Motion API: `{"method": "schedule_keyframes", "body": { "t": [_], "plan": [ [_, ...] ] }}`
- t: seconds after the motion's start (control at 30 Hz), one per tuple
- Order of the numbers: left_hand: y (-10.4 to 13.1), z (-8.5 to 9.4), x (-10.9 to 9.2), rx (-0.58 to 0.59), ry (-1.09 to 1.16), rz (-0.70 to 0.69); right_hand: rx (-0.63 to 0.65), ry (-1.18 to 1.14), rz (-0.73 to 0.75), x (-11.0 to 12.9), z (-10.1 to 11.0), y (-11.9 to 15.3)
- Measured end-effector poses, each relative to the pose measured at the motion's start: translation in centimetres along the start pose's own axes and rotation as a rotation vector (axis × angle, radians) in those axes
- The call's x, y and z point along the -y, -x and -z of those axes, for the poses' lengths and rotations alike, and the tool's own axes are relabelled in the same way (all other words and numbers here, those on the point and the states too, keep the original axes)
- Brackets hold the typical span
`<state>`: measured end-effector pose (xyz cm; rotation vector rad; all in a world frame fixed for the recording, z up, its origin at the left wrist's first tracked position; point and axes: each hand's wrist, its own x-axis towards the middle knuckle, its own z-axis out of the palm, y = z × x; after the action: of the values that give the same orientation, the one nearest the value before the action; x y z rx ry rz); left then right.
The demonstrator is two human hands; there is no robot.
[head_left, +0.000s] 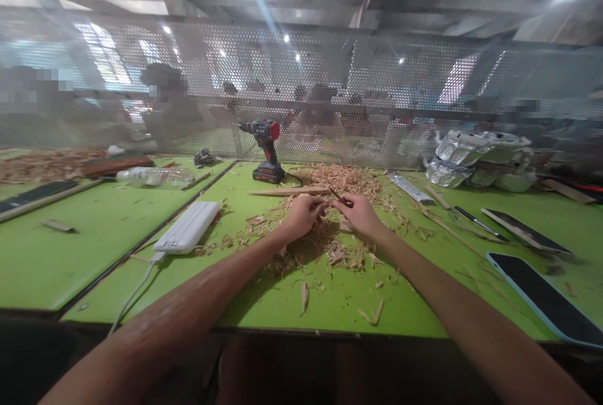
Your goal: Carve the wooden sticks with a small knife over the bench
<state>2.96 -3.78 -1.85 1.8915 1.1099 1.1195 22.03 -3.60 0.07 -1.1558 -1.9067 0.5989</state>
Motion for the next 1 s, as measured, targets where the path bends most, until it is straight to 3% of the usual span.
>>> {"method": "schedule_keyframes", "body": {
  "t": [0.1, 0.3, 0.63, 0.8, 1.0],
  "plan": [
    [-0.1, 0.1, 0.1, 0.047, 0.051, 0.002, 0.04, -0.015, 0.015, -0.5, 0.2, -0.1],
    [0.0, 0.9, -0.2, 0.105, -0.09, -0.103, 0.084, 0.016, 0.018, -0.5, 0.4, -0.1],
    [-0.2, 0.7, 0.2, 0.122, 0.021, -0.018, 0.083, -0.034, 0.061, 0.3, 0.0, 0.3],
    [0.0, 0.8, -0.5, 0.111, -0.006, -0.014, 0.076, 0.007, 0.085, 0.3, 0.1, 0.3],
    [0.1, 0.6, -1.0, 0.093, 0.194, 0.093, 0.097, 0.013, 0.084, 0.3, 0.1, 0.6]
  ]
}}
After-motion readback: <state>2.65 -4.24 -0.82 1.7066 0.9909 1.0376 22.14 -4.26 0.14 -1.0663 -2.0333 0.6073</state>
